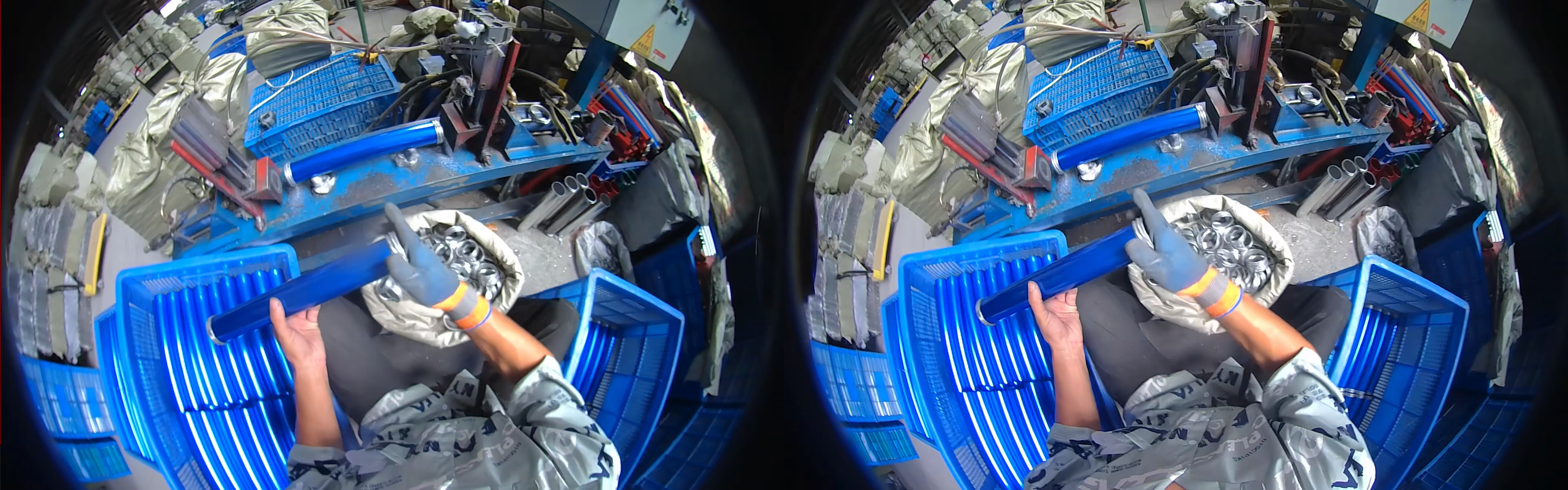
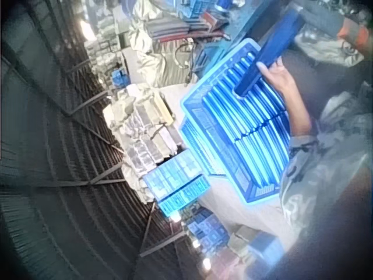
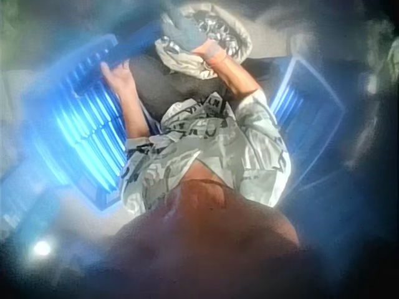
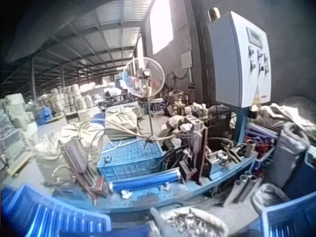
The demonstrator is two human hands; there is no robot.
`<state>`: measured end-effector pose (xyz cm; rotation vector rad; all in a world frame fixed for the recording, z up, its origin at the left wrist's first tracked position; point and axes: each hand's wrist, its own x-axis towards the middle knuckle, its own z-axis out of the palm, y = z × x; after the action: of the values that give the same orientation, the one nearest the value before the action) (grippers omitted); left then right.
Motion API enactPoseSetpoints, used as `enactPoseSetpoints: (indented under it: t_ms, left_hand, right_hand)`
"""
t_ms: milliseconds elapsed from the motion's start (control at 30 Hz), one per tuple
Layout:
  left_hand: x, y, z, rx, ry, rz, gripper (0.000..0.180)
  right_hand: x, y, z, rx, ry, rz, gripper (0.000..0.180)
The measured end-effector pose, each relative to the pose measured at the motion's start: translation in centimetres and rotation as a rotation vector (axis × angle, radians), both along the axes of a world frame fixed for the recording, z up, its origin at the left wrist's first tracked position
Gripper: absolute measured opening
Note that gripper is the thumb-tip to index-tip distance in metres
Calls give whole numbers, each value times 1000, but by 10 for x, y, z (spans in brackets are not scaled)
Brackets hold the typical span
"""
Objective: Fitting metal rings onto blue tubes and organizing them into crates in a factory environment.
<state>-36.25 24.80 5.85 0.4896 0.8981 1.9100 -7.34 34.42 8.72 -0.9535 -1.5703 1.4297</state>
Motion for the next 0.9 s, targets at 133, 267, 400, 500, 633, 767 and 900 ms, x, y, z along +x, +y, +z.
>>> enactPoseSetpoints:
  t_ms: [133, 267, 400, 500, 633, 767, 900]
  left_hand:
    - [-19, 29, 5, -23, -119, 47, 72]
    - [-26, 41, 10, 15, -219, 0, 62]
    - [-31, 50, 13, -54, -256, -30, 54]
    - [-26, 57, 9, 60, -164, -29, 51]
    - [16, 77, -7, -56, -96, -71, 49]
    - [85, 170, -25, -132, -66, -175, 57]
    - [101, 302, -30, -200, 26, -87, 75]
  right_hand:
    - [8, 122, -2, 432, 30, -178, 72]
    - [6, 226, -28, 676, -678, -353, 76]
    - [-17, 293, -40, 1005, -1183, -490, 69]
    - [-2, 294, -12, 967, -1283, -417, 64]
    - [82, 212, 56, 975, -527, -310, 66]
    - [153, 125, 103, 702, -184, -682, 63]
    - [201, 32, 87, 292, 326, -735, 76]
